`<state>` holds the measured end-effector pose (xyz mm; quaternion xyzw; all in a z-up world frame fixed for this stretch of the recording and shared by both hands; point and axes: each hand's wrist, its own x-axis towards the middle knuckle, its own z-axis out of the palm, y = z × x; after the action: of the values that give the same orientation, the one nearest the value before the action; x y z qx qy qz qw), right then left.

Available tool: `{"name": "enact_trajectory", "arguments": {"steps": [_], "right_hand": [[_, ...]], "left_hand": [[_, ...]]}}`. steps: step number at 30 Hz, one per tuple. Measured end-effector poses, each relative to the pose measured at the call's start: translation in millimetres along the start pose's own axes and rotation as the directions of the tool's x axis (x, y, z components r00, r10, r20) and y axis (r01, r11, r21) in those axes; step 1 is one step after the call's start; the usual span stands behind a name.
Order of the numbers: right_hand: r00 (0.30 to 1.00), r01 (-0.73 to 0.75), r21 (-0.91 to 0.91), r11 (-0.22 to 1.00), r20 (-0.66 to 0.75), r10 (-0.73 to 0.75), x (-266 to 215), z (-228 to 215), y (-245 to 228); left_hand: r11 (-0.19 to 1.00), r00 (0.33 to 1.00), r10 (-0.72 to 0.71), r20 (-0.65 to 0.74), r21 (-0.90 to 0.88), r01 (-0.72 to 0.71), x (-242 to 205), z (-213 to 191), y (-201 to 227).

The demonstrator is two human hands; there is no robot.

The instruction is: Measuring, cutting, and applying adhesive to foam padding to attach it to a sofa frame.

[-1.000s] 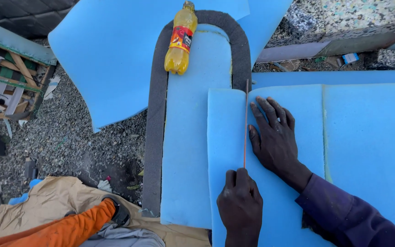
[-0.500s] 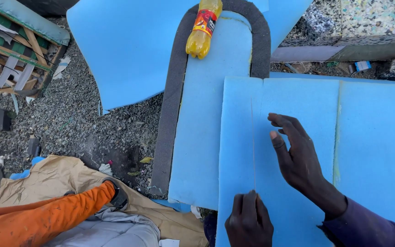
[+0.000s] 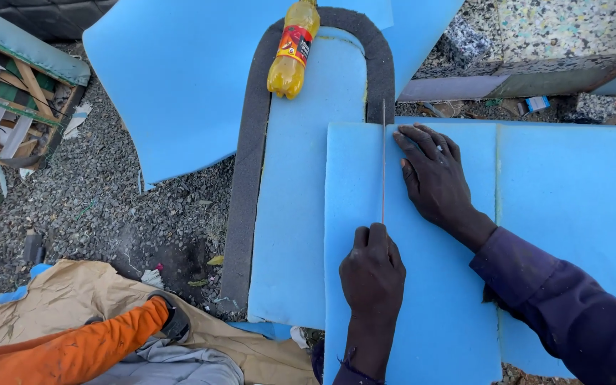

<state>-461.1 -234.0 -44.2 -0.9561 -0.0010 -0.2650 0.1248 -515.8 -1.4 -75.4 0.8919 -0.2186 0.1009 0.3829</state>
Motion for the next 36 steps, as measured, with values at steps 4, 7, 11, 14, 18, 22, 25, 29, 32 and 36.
{"name": "enact_trajectory", "arguments": {"steps": [4, 7, 11, 14, 18, 22, 25, 29, 32, 36], "right_hand": [[1.0, -0.006, -0.022, 1.0, -0.018, 0.005, 0.7, 1.1, -1.4], [1.0, 0.011, -0.014, 1.0, -0.026, -0.011, 2.2, -0.4, 2.2], [1.0, -0.001, 0.073, 0.997, -0.02, 0.002, 0.1, 0.6, 0.6], [0.999, -0.046, 0.131, 0.99, 0.008, 0.045, 12.4, -4.5, -6.6], [0.989, 0.071, -0.015, 0.997, 0.133, -0.068, 35.7, -2.0, 5.6], [0.92, 0.321, 0.033, 0.946, 0.225, -0.32, 76.4, -13.4, 35.1], [0.877, 0.377, 0.06, 0.924, 0.297, -0.377, 91.2, -14.4, 46.2], [0.885, 0.325, 0.112, 0.939, 0.315, -0.343, 87.5, -11.6, 41.3], [0.895, 0.306, 0.091, 0.948, 0.313, -0.319, 75.6, -11.9, 34.7], [0.896, 0.319, 0.057, 0.946, 0.307, -0.32, 64.2, -8.4, 37.1]], "left_hand": [[0.999, 0.996, -0.046, 0.076, 0.008, 0.045, -34.1, -28.7, 2.0], [0.995, 0.981, -0.099, 0.165, 0.041, 0.094, -60.4, -42.7, 5.3], [0.998, 0.995, -0.066, 0.078, 0.018, 0.065, -29.5, -21.5, 3.4], [0.998, 0.994, -0.069, 0.09, 0.021, 0.067, 8.5, -5.1, 5.3], [0.987, 0.981, -0.111, 0.16, 0.132, 0.09, -5.4, -6.3, 10.2], [0.986, 0.993, -0.097, 0.062, 0.145, 0.088, -73.0, -13.8, 7.5], [0.979, 0.988, -0.132, 0.079, 0.17, 0.117, -96.7, -23.6, 9.9], [0.983, 0.987, -0.155, 0.039, 0.103, 0.15, -72.5, -6.8, 6.7], [0.99, 0.99, -0.137, 0.043, 0.041, 0.135, -67.2, -5.4, 0.5], [0.978, 0.978, -0.18, 0.103, 0.123, 0.167, -113.6, -50.7, -2.4]]}}
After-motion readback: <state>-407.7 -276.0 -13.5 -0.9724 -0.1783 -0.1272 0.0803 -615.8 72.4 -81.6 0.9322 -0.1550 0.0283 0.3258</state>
